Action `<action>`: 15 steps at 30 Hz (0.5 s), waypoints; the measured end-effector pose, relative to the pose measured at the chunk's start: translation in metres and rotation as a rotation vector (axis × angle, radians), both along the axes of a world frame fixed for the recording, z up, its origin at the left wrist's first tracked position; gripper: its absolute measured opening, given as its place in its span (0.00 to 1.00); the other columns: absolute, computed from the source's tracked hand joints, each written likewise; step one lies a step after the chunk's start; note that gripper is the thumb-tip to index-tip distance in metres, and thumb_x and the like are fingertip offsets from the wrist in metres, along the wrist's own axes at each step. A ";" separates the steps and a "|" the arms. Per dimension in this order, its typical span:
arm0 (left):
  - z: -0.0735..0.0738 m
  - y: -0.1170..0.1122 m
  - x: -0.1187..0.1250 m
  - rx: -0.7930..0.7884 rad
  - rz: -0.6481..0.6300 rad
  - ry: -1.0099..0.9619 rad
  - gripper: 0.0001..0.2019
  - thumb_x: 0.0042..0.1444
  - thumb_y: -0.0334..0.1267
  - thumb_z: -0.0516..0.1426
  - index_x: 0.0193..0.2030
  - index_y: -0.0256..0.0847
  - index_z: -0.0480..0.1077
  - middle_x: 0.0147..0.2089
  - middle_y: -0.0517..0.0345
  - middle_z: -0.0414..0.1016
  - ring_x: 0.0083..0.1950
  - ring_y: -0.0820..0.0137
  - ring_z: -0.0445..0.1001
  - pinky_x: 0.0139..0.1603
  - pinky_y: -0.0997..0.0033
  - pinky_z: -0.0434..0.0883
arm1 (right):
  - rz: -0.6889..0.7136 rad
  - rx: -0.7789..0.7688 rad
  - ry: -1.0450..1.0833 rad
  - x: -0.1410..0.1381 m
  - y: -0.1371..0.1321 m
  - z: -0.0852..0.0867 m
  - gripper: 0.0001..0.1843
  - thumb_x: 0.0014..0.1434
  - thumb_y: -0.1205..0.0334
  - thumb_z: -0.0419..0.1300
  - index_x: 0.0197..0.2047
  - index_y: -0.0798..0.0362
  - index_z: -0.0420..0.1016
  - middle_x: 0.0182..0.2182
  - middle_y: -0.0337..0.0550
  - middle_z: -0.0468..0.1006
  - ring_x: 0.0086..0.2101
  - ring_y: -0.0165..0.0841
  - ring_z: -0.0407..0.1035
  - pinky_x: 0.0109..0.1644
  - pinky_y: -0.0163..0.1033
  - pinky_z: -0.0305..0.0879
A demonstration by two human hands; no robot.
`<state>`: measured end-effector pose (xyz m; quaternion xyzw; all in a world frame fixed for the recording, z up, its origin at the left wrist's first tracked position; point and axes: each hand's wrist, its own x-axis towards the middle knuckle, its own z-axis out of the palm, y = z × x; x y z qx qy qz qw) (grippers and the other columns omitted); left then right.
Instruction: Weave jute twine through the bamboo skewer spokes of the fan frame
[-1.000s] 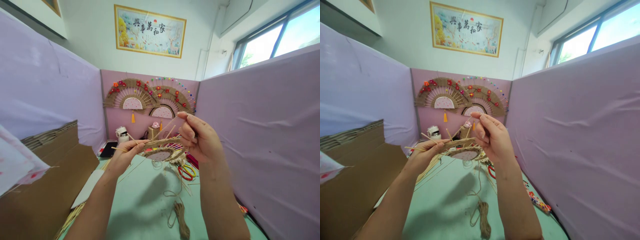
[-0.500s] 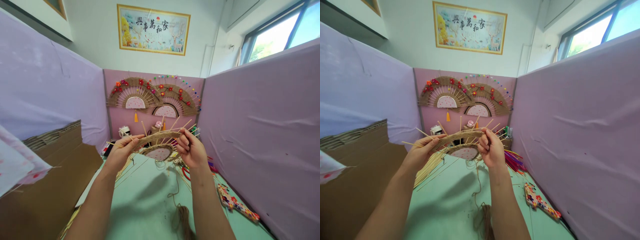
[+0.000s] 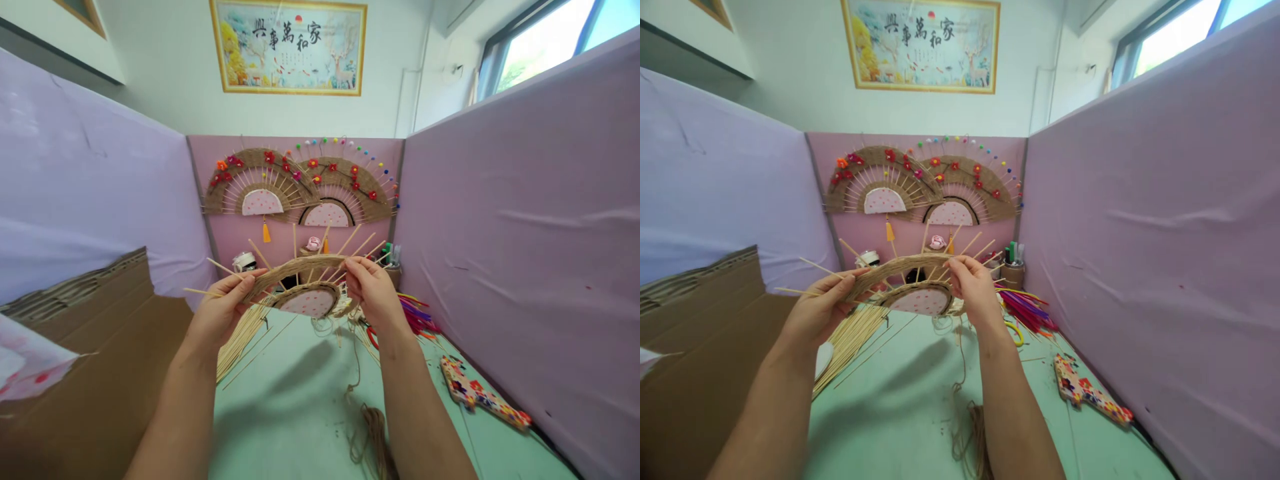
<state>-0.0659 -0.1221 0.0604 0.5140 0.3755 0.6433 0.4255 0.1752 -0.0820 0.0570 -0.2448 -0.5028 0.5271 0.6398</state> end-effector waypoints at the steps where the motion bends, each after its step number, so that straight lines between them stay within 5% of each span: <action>1: 0.000 0.000 -0.001 -0.003 0.007 -0.004 0.16 0.45 0.45 0.65 0.39 0.38 0.78 0.40 0.49 0.80 0.41 0.61 0.78 0.46 0.63 0.74 | -0.004 0.020 -0.098 0.002 0.001 -0.001 0.10 0.50 0.56 0.62 0.26 0.54 0.71 0.13 0.29 0.57 0.15 0.22 0.47 0.18 0.30 0.43; 7: 0.000 0.002 -0.003 -0.022 0.027 0.002 0.16 0.44 0.45 0.66 0.38 0.39 0.78 0.40 0.50 0.80 0.40 0.60 0.79 0.45 0.61 0.75 | -0.068 0.130 -0.435 0.004 0.003 -0.009 0.11 0.47 0.57 0.65 0.31 0.54 0.75 0.28 0.39 0.76 0.30 0.30 0.68 0.35 0.35 0.64; 11: 0.000 0.002 -0.003 -0.022 0.030 0.004 0.15 0.43 0.45 0.66 0.37 0.41 0.79 0.39 0.51 0.81 0.40 0.59 0.78 0.45 0.60 0.75 | -0.077 0.156 -0.387 -0.013 0.000 -0.012 0.15 0.46 0.54 0.66 0.35 0.54 0.74 0.32 0.42 0.77 0.34 0.32 0.70 0.41 0.39 0.66; 15: -0.001 0.003 -0.006 -0.026 0.001 -0.002 0.15 0.46 0.43 0.65 0.40 0.39 0.78 0.39 0.50 0.81 0.40 0.62 0.78 0.45 0.63 0.75 | -0.076 0.143 -0.341 -0.034 -0.005 -0.012 0.12 0.48 0.54 0.65 0.30 0.54 0.73 0.26 0.39 0.73 0.29 0.29 0.66 0.35 0.35 0.63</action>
